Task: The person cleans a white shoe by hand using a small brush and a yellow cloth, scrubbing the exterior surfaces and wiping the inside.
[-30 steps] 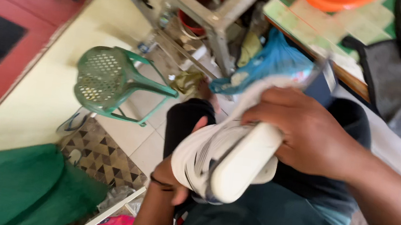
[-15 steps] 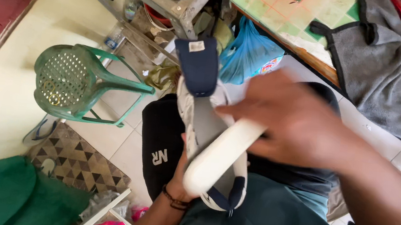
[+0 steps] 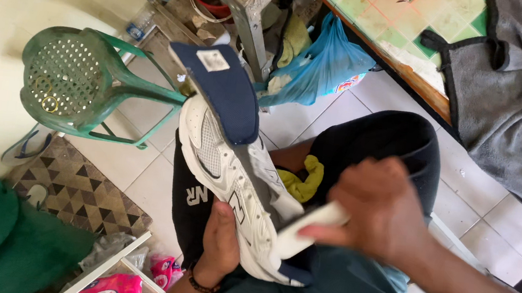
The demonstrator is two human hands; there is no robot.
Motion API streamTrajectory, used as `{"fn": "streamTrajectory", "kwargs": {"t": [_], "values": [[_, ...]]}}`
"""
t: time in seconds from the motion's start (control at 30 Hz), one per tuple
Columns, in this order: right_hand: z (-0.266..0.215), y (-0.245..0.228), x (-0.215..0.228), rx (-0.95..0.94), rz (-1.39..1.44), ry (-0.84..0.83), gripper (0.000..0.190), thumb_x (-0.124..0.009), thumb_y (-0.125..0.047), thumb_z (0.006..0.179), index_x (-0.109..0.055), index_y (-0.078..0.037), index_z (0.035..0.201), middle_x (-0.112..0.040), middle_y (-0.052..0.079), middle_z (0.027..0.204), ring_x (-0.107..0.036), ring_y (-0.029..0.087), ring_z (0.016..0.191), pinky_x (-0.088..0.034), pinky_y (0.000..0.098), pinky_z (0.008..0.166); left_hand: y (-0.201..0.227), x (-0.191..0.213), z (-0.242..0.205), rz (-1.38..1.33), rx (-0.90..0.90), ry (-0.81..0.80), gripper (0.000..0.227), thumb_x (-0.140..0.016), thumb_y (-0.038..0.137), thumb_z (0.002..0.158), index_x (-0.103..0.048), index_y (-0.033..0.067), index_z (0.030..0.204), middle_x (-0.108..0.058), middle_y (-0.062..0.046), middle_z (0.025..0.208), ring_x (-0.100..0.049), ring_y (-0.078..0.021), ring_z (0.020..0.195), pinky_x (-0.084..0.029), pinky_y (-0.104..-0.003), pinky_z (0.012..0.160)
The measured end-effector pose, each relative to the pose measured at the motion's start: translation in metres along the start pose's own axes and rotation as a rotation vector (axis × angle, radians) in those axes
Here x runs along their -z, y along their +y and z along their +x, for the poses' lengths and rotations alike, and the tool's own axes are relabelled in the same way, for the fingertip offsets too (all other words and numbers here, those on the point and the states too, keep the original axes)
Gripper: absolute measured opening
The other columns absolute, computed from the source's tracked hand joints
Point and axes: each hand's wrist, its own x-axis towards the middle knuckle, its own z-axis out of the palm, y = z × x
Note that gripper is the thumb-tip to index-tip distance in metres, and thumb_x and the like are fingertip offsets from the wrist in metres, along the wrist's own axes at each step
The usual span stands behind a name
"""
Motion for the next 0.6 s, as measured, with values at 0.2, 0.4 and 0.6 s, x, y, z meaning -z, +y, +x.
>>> {"fn": "streamTrajectory", "kwargs": {"t": [0.2,0.4,0.6], "values": [[0.002,0.000,0.005,0.009,-0.006,0.024,0.060,-0.059,-0.066,0.080,-0.046,-0.011,0.059,-0.036,0.001,0.058,-0.038,0.022,0.053,-0.023,0.0375,0.055,-0.007,-0.003,0.001,-0.073,-0.157,0.038,0.073,-0.031,0.053,0.096,-0.029,-0.0030,0.142,-0.035,-0.019,0.147,-0.031,-0.0275,0.139,-0.024,-0.038,0.117],[-0.026,0.034,-0.012,-0.155,-0.118,-0.052,0.067,-0.044,-0.075,0.075,-0.056,-0.011,0.062,-0.051,0.009,0.064,-0.048,0.031,0.059,-0.034,0.0475,0.061,-0.027,0.014,-0.004,0.013,-0.032,0.012,0.083,-0.020,0.064,0.089,-0.042,-0.0010,0.135,-0.051,-0.018,0.136,-0.045,-0.0286,0.131,-0.034,-0.038,0.111],[-0.041,0.078,-0.024,-0.101,-0.008,0.144,0.049,-0.069,-0.057,0.081,-0.064,-0.009,0.077,-0.060,0.008,0.078,-0.058,0.028,0.073,-0.037,0.0422,0.067,-0.082,0.035,0.016,-0.794,0.454,-0.510,0.113,-0.046,0.072,0.063,-0.030,-0.0107,0.138,-0.046,-0.025,0.136,-0.045,-0.0314,0.129,-0.031,-0.040,0.113]]}}
